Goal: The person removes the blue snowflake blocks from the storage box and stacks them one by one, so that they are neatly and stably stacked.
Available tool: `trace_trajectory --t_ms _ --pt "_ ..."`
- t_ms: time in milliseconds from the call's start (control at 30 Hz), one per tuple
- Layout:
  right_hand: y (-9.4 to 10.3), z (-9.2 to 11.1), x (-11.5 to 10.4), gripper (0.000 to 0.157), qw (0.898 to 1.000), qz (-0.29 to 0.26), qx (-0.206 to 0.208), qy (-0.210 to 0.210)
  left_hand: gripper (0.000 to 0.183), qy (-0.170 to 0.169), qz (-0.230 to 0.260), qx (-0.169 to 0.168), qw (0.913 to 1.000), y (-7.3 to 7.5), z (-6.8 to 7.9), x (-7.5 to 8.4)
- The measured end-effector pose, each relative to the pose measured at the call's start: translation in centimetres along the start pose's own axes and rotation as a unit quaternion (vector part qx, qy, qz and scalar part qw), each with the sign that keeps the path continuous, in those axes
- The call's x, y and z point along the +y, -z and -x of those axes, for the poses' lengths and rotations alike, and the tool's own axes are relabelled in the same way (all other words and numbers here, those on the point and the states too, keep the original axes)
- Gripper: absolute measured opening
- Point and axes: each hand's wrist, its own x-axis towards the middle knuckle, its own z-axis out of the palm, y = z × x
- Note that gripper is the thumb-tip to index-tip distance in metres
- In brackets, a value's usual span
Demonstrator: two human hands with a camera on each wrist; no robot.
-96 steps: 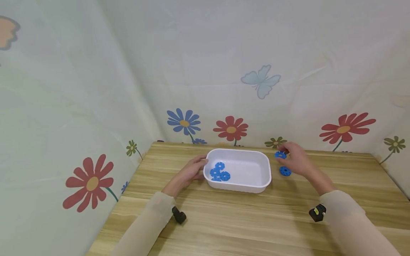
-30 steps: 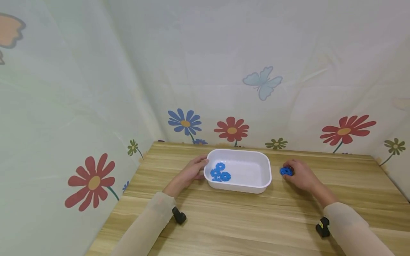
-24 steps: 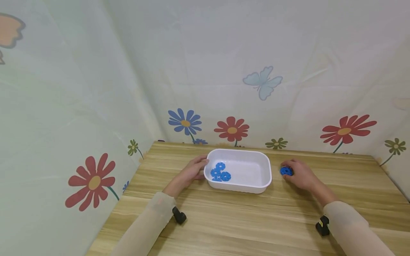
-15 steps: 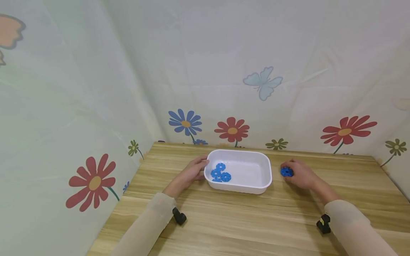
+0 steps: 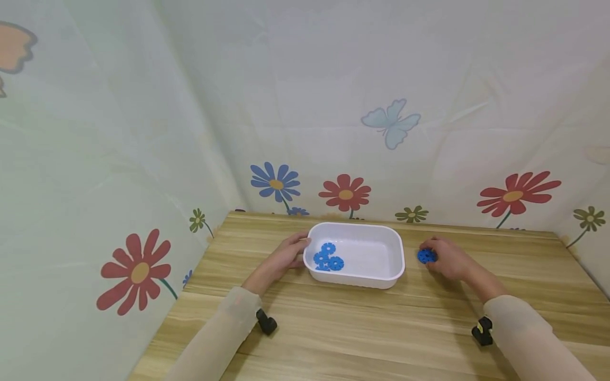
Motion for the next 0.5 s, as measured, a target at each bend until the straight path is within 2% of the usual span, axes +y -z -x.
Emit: trace_trajectory --t_ms 500 --pt "0.28 -0.15 -0.3 0.04 1.0 0.011 0.003 0.016 0.051 0.004 0.0 0.003 1.0 -0.05 0.24 0.13"
